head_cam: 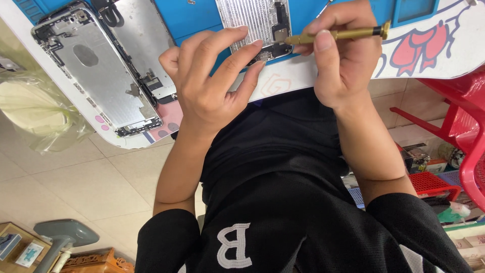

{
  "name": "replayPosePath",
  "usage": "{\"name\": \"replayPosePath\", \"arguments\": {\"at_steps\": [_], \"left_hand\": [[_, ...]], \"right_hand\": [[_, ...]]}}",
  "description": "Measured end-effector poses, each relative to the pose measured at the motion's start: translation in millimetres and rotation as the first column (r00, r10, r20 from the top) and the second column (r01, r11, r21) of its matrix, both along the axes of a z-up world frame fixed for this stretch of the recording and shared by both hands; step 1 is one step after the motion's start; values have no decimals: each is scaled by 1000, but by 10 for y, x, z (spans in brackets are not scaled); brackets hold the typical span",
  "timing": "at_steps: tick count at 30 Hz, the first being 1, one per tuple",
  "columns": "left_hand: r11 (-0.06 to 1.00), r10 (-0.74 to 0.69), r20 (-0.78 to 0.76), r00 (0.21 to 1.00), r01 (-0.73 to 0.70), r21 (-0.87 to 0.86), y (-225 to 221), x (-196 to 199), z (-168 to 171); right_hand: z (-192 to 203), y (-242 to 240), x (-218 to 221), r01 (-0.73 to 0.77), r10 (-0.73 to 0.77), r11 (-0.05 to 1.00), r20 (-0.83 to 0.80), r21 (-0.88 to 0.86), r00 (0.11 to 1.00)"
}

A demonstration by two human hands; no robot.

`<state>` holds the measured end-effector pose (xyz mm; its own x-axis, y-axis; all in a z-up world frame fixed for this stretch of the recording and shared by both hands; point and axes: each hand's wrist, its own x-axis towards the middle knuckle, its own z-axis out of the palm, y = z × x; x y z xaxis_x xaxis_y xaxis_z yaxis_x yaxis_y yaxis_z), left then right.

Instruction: Repairing a mobile phone using a screwdriver and tweezers at a workstation.

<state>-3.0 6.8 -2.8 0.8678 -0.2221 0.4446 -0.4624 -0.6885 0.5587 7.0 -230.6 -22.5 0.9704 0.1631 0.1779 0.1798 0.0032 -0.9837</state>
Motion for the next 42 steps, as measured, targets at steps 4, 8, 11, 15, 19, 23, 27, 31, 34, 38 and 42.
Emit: {"name": "replayPosePath", "arguments": {"at_steps": [4,8,11,15,19,23,27,31,34,38,42], "left_hand": [[1000,-12,-8,1000,12,24,-24,11,2],[999,-18,-44,999,19,36,-26,18,37],[998,-7,-51,999,9,55,-34,20,31],[999,-7,-60,998,9,37,-35,22,18],[1000,-3,-56,998,4,30,-38,32,11],[1000,-5,-46,999,6,21,-32,32,-3],[1000,-3,-57,998,4,20,-28,38,16],[1000,-6,-74,997,8,28,-30,29,22],[1000,-2,-67,998,4,27,-40,32,18],[1000,4,-64,998,-2,31,-41,27,8],[999,4,-72,997,-1,41,-45,47,57]], "right_hand": [[61,12,89,-40,42,988,10,-150,999],[-115,-18,69,-21,61,969,154,-248,986],[-158,-21,34,-3,69,945,191,-326,979],[-85,11,96,-9,100,927,224,-374,969],[-68,18,107,-21,152,906,279,-422,948],[-118,-18,88,-28,149,915,273,-402,950],[-76,12,112,-23,161,901,285,-434,945],[-75,2,108,-25,161,901,281,-433,946],[-84,-10,104,-22,178,887,297,-462,938],[-76,1,99,-25,180,886,294,-462,939],[-84,-5,110,-16,182,880,305,-476,935]]}}
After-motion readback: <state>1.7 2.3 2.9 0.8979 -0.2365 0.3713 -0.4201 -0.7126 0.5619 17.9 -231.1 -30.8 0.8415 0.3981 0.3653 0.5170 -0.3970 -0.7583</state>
